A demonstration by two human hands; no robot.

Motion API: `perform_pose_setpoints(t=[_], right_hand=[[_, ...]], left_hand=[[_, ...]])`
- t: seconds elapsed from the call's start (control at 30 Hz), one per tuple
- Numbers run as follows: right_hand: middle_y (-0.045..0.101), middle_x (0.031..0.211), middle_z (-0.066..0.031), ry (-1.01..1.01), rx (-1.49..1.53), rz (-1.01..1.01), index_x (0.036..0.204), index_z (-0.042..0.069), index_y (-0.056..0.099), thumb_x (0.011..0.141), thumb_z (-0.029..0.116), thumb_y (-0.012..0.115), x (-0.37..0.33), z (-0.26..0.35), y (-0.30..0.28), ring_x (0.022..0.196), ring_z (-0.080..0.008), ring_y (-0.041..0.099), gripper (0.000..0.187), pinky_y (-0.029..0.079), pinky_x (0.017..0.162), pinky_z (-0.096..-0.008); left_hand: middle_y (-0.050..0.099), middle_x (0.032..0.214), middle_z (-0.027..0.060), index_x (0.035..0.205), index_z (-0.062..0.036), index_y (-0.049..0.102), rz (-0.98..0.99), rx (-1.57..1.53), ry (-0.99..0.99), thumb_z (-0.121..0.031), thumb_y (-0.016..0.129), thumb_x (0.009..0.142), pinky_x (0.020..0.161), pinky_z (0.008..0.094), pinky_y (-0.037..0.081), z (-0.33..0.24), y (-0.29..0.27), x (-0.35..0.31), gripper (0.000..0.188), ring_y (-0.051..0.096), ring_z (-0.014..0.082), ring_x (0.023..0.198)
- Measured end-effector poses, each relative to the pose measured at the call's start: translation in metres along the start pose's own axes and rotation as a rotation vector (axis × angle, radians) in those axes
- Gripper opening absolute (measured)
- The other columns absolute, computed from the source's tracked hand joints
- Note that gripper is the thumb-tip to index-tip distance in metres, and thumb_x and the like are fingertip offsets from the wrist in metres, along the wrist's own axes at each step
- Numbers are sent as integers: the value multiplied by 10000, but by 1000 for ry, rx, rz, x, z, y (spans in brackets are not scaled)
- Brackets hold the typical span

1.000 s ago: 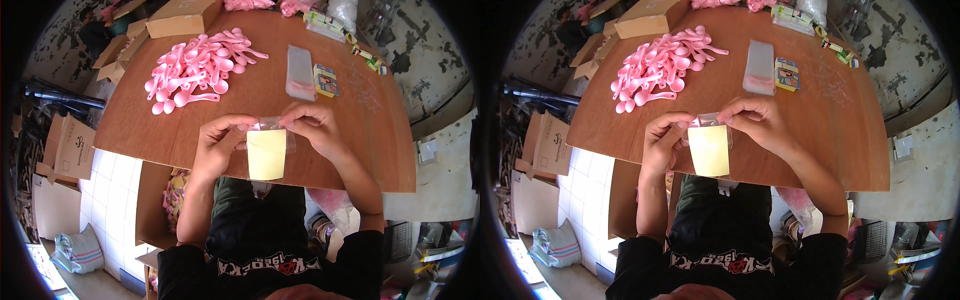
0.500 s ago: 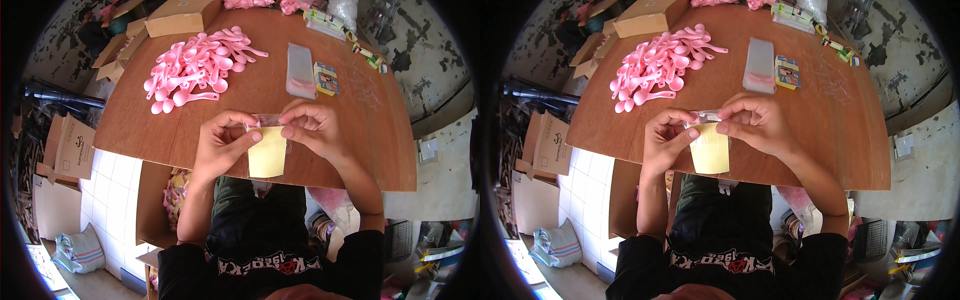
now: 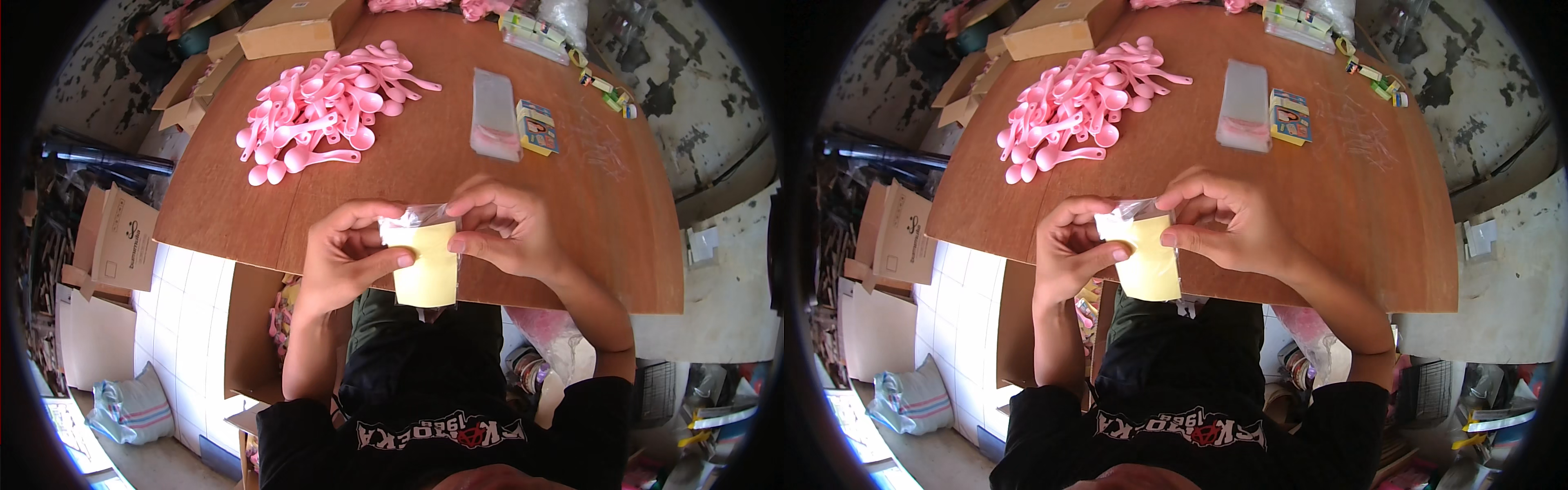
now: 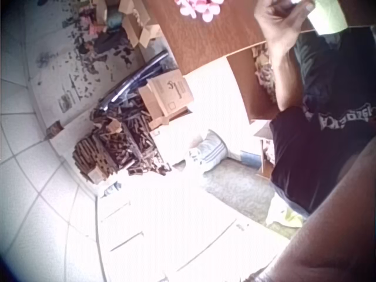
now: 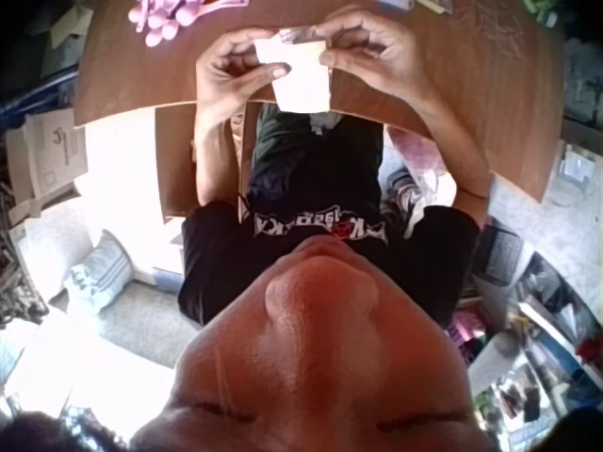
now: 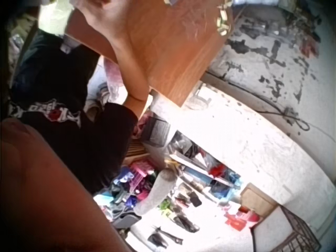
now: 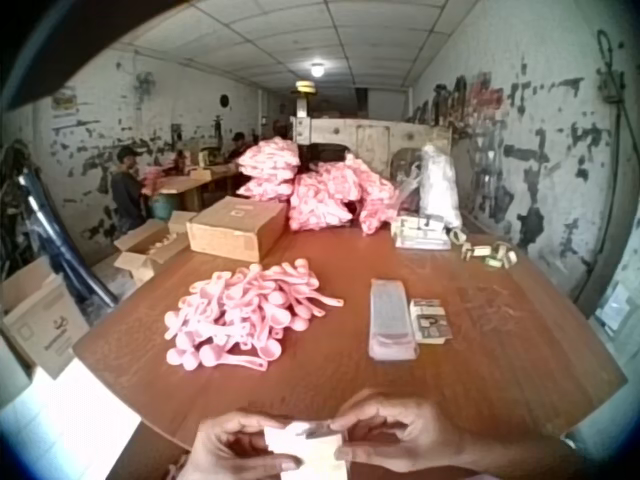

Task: The person places a pink plastic spoon and a yellow sticky note into a small clear plastic bag. They repeat this process multiple times, handling the items one at a time and sealing each bag individually.

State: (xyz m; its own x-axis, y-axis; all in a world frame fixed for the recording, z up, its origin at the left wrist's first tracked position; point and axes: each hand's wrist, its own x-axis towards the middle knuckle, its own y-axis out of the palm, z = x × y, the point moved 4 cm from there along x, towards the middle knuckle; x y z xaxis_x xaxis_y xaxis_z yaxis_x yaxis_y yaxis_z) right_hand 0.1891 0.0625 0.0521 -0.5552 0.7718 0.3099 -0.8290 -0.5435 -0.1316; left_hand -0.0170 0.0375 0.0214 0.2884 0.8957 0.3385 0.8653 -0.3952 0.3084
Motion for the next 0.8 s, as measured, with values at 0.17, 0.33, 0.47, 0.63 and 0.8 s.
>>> perform_pose_setpoints(t=[0.17,0.33,0.47,0.63,0.8], right_hand=[[640,1054,-61,-7,-245,-14,1140,32,633,856,95,743,0,-18,-4,819,-112,663,311,544,725,-249],[671,940,-70,70,-382,-5,1140,29,634,859,81,720,-12,-37,-19,766,-115,650,299,546,700,-266],[676,901,-67,35,-366,7,1128,28,637,853,75,719,-7,-41,-16,736,-123,644,291,541,671,-273],[674,903,-39,55,-437,61,1124,39,649,851,57,723,-8,-38,-14,786,-108,631,284,528,699,-254],[700,922,-50,53,-384,-25,1063,33,682,873,69,691,-3,-41,-16,842,-131,657,194,522,760,-280]], left_hand=[[650,1162,205,1132,59,583,-117,47,143,160,728,734,867,365,583,-19,-40,-50,436,670,256,1030],[672,1028,207,1046,46,621,62,-373,-57,152,665,683,855,409,553,-2,-89,-114,380,679,312,960],[677,1020,183,1089,41,627,-115,-100,-250,161,625,720,877,321,491,35,-144,-181,388,632,260,1049],[676,1071,195,1259,11,550,-706,688,-405,133,622,758,837,314,512,104,-237,-234,521,648,236,1043],[371,1472,284,1445,-73,416,-437,1699,-749,-179,794,763,1061,511,399,179,-280,-288,787,438,430,1317]])
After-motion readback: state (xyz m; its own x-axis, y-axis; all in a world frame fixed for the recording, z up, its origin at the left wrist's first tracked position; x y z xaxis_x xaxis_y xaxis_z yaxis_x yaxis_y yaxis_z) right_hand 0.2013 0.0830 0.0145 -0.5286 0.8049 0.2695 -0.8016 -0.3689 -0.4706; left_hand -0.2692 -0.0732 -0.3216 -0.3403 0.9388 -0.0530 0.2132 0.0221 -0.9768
